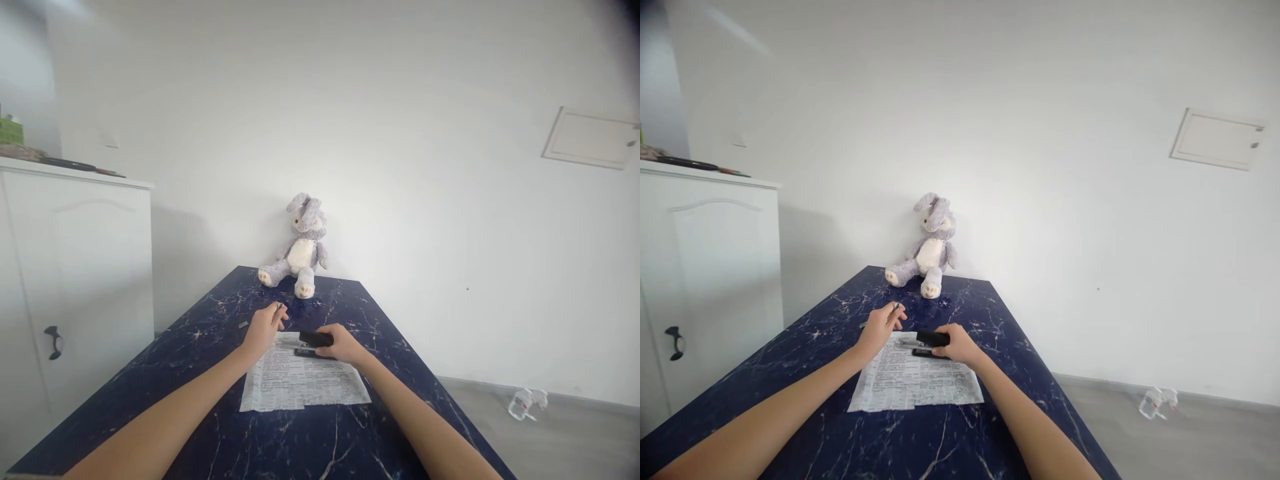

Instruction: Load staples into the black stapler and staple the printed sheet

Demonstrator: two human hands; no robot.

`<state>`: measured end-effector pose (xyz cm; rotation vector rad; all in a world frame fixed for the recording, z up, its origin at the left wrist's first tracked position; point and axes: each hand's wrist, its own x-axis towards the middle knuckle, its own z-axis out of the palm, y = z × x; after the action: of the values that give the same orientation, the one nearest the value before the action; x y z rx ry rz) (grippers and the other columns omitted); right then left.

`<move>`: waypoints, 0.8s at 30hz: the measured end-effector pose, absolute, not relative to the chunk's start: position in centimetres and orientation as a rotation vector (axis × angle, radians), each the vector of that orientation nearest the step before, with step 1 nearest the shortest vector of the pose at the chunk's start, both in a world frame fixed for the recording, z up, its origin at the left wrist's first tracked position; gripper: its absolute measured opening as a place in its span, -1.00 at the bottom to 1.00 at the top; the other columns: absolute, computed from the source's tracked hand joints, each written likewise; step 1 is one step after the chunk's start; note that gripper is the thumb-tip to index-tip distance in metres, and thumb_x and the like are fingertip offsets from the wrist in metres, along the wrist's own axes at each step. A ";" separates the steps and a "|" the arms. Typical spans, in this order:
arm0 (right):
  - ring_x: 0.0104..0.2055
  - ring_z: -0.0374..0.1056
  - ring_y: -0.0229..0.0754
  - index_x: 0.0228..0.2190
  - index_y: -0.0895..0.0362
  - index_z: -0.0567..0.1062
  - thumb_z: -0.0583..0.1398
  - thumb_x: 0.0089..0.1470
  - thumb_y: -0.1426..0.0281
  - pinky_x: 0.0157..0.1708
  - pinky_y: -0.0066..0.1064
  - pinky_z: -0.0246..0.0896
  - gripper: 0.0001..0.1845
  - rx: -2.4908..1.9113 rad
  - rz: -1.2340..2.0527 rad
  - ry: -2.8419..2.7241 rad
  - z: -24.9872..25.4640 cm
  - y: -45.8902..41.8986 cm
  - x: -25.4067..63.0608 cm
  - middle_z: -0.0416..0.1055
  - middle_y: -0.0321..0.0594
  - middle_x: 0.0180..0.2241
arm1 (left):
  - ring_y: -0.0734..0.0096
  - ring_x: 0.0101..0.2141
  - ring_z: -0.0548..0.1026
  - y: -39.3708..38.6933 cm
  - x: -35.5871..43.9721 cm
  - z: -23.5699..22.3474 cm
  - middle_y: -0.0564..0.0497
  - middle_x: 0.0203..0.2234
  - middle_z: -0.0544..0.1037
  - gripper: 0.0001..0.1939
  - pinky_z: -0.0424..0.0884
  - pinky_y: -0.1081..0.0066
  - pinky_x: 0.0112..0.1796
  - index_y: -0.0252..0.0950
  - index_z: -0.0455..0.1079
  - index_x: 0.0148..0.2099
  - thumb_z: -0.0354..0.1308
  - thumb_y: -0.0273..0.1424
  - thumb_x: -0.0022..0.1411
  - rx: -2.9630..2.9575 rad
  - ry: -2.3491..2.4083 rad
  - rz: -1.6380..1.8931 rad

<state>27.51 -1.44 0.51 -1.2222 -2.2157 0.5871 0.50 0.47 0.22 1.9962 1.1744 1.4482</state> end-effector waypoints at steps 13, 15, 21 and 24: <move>-0.07 0.47 -0.05 -0.07 0.00 0.60 0.17 0.40 0.31 -0.06 -0.20 0.49 -0.80 -0.419 0.112 -2.312 2.6 -5.4 25.2 0.50 -0.06 -0.12 | 0.13 -0.41 0.51 -2.0 2.9 0.0 -0.21 -0.42 0.56 -0.75 0.31 0.25 -0.32 -0.22 0.44 -0.33 0.08 -0.29 0.41 2.812 1.033 0.894; -0.13 0.48 -0.08 -0.15 0.01 0.62 0.10 0.43 0.36 -0.12 -0.23 0.50 -0.73 -0.416 0.096 -2.307 2.4 -5.3 24.9 0.50 -0.06 -0.16 | 0.14 -0.41 0.51 -2.2 2.8 0.1 -0.20 -0.41 0.58 -0.73 0.31 0.26 -0.32 -0.21 0.44 -0.34 0.07 -0.29 0.42 2.843 1.012 0.864; -0.19 0.54 -0.03 -0.28 0.03 0.66 0.23 0.27 0.34 -0.14 -0.16 0.53 -0.83 -0.742 0.173 -1.919 2.1 -1.3 28.5 0.58 -0.10 -0.24 | 0.14 -0.36 0.54 -2.2 1.6 1.7 -0.09 -0.45 0.55 -0.65 0.33 0.30 -0.26 -0.17 0.45 -0.27 -0.02 -0.15 0.50 2.513 1.359 1.118; -0.21 0.58 -0.02 -0.32 0.08 0.67 0.29 0.03 0.38 -0.09 -0.15 0.56 -0.85 -1.187 0.300 -1.682 1.4 1.7 33.2 0.62 -0.11 -0.24 | -0.07 -0.06 0.55 -0.6 -0.2 1.8 -0.27 -0.14 0.60 -0.65 0.38 0.16 -0.05 -0.24 0.50 0.04 -0.11 -0.31 0.50 2.425 1.886 1.127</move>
<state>33.19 1.65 1.37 -1.1868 -1.6821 0.2997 -0.25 -0.58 1.78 2.4246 1.8862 1.1273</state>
